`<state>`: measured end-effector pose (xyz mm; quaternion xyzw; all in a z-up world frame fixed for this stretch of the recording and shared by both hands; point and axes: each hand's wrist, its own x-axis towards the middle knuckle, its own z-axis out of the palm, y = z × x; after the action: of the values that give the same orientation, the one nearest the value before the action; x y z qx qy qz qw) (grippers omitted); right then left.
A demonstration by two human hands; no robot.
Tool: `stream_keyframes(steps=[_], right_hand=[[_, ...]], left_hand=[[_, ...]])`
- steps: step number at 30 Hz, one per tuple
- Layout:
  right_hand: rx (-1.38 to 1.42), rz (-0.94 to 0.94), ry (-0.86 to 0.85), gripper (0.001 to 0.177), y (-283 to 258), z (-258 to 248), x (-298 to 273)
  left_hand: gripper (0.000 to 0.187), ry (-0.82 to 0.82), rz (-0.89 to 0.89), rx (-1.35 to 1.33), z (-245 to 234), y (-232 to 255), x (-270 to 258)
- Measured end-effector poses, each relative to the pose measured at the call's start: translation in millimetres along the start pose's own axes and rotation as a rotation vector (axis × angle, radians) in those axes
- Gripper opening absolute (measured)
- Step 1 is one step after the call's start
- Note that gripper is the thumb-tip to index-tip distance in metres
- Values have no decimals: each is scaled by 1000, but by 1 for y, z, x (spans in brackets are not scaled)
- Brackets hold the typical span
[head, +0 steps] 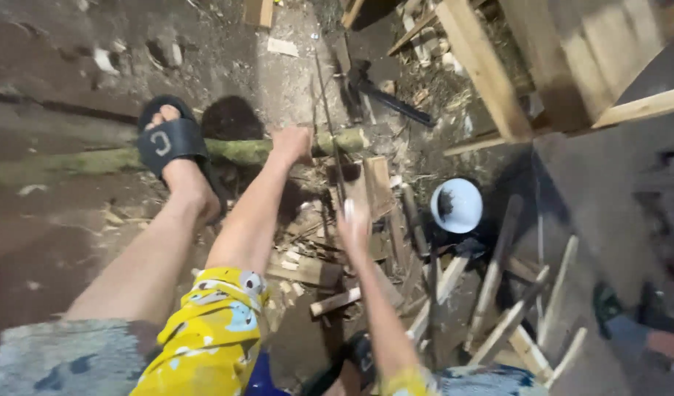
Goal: The person saws a long wooden log with a hand saw while seated on the floor. They then pick up a wooden frame and saw one of its side pieces.
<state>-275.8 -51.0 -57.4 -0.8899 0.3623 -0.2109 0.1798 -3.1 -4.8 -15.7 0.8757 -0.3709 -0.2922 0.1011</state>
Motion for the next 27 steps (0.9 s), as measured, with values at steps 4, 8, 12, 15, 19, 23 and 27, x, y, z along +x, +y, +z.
stream_keyframes(steps=[4,8,12,15,19,23,27], right_hand=[[-55,58,48,40,-23,-16,-29],[-194,20,-245,31,-53,-100,-95],[-16,361,-280,25,-43,-61,-50],[-90,477,-293,34,-74,-20,39],[66,433,-284,16,-68,-64,-49],[27,267,-451,27,-70,-123,-87],[-34,310,-234,32,-59,-74,-48]], left_hand=[[52,-45,-29,-30,-5,-1,-3],[54,-10,-16,2,5,-4,0],[57,-7,-1,16,23,-10,11],[56,-40,2,-7,7,-5,5],[60,-97,-52,-28,27,-15,30],[48,-75,8,-25,-8,1,-5],[54,-90,-36,38,-30,15,-31]])
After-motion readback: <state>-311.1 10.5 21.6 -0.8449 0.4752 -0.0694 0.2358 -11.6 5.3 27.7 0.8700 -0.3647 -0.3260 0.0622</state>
